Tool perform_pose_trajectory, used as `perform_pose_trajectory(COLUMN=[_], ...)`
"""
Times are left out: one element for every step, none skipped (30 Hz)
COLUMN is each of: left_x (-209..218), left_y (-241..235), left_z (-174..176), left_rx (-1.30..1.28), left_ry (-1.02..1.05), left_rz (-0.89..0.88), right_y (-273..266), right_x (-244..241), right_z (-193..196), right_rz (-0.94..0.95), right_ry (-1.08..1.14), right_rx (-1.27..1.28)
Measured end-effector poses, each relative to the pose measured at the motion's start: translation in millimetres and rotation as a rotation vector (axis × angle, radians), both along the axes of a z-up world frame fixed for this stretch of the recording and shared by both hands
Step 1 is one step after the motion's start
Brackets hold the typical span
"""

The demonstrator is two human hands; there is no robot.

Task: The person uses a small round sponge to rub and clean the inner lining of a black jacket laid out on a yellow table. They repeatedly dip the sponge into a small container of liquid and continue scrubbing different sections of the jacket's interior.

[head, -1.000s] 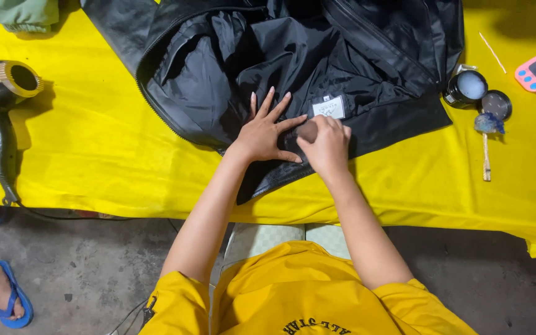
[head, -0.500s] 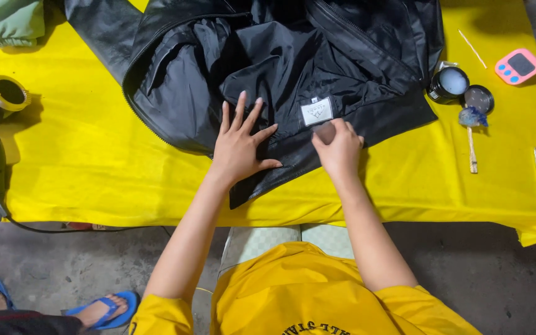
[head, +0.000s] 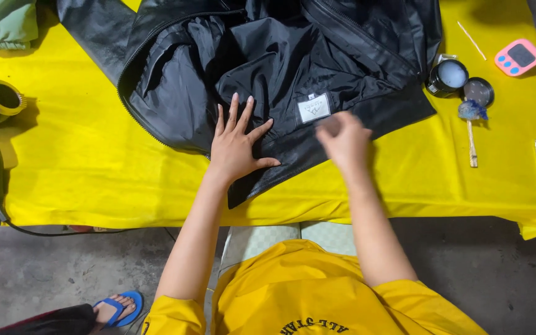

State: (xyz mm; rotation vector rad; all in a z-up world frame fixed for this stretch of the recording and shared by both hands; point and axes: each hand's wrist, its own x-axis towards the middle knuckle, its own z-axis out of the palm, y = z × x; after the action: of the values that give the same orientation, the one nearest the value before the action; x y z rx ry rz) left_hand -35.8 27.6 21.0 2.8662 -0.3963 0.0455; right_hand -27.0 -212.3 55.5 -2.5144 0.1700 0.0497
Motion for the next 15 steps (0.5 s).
perform_pose_trajectory(left_x=[-0.1, 0.1, -0.4, -2.6, -3.9, -5.2, -3.0, -0.9, 1.7, 1.3, 1.2, 1.3, 1.4, 1.5, 0.9], left_y=[-1.5, -3.1, -4.2, -9.0, -14.3, -19.8, -25.6, -31.4, -36.8, -36.1, -34.6, -32.9, -29.5, -26.0, -22.5], left_z=[2.1, 4.1, 5.9, 14.6, 23.3, 31.7, 27.1, 22.3, 17.8, 11.5, 5.6, -0.4, -2.4, -4.7, -7.6], left_rx=[-0.002, -0.009, -0.015, -0.016, -0.085, -0.153, -0.155, -0.167, -0.178, -0.18, -0.142, -0.104, -0.102, -0.107, -0.112], left_ry=[-0.001, -0.013, -0.023, -0.022, -0.088, -0.154, -0.151, -0.126, -0.101, -0.098, -0.028, 0.043, 0.048, 0.087, 0.126], left_rz=[0.0, 0.001, 0.002, 0.004, -0.025, -0.053, -0.053, -0.099, -0.144, -0.142, -0.143, -0.144, -0.143, -0.149, -0.155], right_y=[-10.9, -21.9, -32.5, -41.8, -51.7, -61.8, -53.8, -45.7, -37.2, -28.8, -19.5, -10.2, -2.9, 4.5, 12.0], right_x=[-2.5, -4.7, -7.2, -2.0, 3.8, 9.7, -0.7, -10.9, -20.3, -23.1, -25.6, -27.8, -31.9, -35.9, -40.9], right_z=[7.1, 14.2, 21.0, 8.4, -4.2, -16.9, -7.6, 1.7, 11.2, 12.8, 14.3, 15.7, 5.7, -4.5, -15.4], right_rz=[0.0, -0.09, -0.179, -0.177, -0.194, -0.211, -0.21, -0.128, -0.044, -0.043, 0.008, 0.057, 0.058, 0.226, 0.394], right_ry=[-0.001, -0.002, -0.001, -0.001, -0.062, -0.124, -0.121, -0.184, -0.245, -0.241, -0.13, -0.018, -0.013, 0.021, 0.053], right_rx=[-0.002, -0.023, -0.043, -0.044, 0.002, 0.048, 0.046, 0.065, 0.084, 0.082, 0.054, 0.026, 0.028, 0.015, 0.002])
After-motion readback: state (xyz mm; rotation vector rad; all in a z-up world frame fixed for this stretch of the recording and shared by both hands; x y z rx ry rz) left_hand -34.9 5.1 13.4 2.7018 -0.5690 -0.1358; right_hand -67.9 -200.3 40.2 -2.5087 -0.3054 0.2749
